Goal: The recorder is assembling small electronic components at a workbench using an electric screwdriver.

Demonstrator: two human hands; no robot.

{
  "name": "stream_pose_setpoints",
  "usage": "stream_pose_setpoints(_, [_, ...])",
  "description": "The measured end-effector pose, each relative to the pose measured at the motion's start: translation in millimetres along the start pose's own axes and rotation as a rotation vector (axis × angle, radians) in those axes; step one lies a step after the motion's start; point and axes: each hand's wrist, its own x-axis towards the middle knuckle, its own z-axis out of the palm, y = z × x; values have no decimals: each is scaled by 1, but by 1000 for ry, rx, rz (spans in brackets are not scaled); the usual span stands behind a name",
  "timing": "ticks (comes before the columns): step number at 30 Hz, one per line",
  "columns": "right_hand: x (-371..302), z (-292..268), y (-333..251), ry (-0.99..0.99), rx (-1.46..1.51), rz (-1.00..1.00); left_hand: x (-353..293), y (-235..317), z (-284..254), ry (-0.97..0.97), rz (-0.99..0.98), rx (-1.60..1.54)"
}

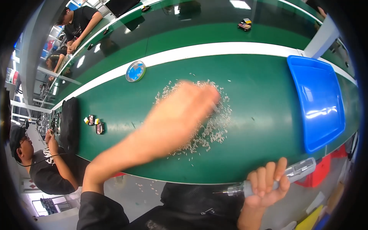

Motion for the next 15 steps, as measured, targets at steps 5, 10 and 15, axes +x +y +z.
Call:
stream_pose_setpoints(5, [-27,3,-12,2,-35,16,-12,89,30,-87,261,-93])
stream_pose_setpoints(10, [-40,-6,-11,40,-77,69,-11,99,41,-211,195,-235])
stream_pose_setpoints(15, [-45,-10,4,53,-64,118,-6,105,46,-265,158,-355])
